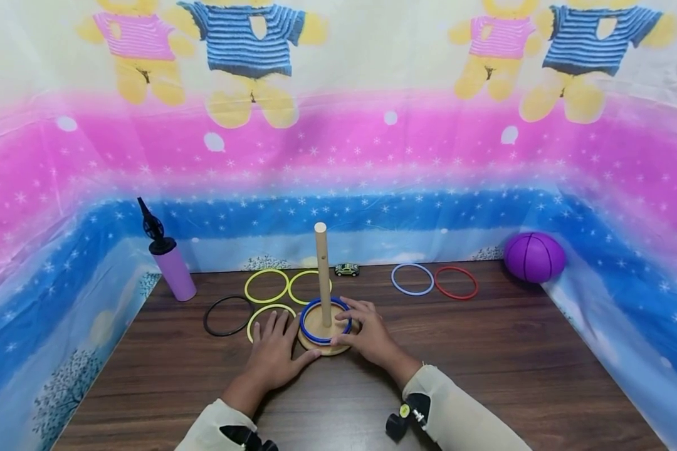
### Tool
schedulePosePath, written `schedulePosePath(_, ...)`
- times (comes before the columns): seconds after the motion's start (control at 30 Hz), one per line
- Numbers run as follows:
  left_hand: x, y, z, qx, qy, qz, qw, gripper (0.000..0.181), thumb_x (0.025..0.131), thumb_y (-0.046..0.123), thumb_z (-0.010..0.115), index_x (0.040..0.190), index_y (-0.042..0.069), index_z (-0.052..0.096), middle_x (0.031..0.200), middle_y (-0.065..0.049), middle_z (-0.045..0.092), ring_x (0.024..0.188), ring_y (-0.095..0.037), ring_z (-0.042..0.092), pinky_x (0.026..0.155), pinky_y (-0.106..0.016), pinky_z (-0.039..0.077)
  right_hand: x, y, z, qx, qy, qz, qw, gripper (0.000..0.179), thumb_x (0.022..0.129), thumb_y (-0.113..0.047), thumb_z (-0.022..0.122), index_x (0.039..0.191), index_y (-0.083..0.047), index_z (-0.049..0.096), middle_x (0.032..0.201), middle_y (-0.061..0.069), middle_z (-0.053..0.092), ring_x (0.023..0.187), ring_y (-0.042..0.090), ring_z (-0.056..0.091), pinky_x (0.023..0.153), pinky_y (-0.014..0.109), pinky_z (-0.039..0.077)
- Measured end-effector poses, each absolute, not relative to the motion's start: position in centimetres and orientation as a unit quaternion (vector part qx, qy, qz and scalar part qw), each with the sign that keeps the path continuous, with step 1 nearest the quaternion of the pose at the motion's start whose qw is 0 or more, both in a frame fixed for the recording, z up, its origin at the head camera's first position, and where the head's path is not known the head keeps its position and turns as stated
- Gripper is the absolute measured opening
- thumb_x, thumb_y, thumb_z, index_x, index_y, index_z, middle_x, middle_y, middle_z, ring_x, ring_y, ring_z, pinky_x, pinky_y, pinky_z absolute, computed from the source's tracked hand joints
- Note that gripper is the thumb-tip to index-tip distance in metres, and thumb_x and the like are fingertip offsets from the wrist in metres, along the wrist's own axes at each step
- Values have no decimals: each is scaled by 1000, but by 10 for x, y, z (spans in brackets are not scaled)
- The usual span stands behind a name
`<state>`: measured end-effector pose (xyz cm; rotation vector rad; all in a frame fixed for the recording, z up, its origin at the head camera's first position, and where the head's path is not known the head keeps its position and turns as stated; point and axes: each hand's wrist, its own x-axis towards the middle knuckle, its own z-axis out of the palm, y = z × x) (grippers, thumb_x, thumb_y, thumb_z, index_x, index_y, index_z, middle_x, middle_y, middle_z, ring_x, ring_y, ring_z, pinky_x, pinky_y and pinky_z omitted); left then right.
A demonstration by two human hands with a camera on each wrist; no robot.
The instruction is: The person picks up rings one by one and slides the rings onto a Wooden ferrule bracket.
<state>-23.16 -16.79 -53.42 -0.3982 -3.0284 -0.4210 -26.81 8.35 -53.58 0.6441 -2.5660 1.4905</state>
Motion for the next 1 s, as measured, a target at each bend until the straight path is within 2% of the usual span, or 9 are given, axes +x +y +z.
schedulePosePath(0.73,-232,-168,-534,-130,-982,-134,29,95,100,78,57,169,15,43,175,-23,36,165,-52,27,127,-82,19,-268,85,-536,222,-843,488,54,46,79,-21,99,121,-8,82,163,13,59,150,40,49,123,67,40)
schedulePosePath(1.0,-232,-168,-533,-131,-981,-140,28,94,101,78,57,169,15,43,175,-23,36,165,-53,26,127,-82,18,-270,87,-538,225,-829,509,58,54,79,-18,100,128,-7,78,170,20,47,155,46,41,123,71,38)
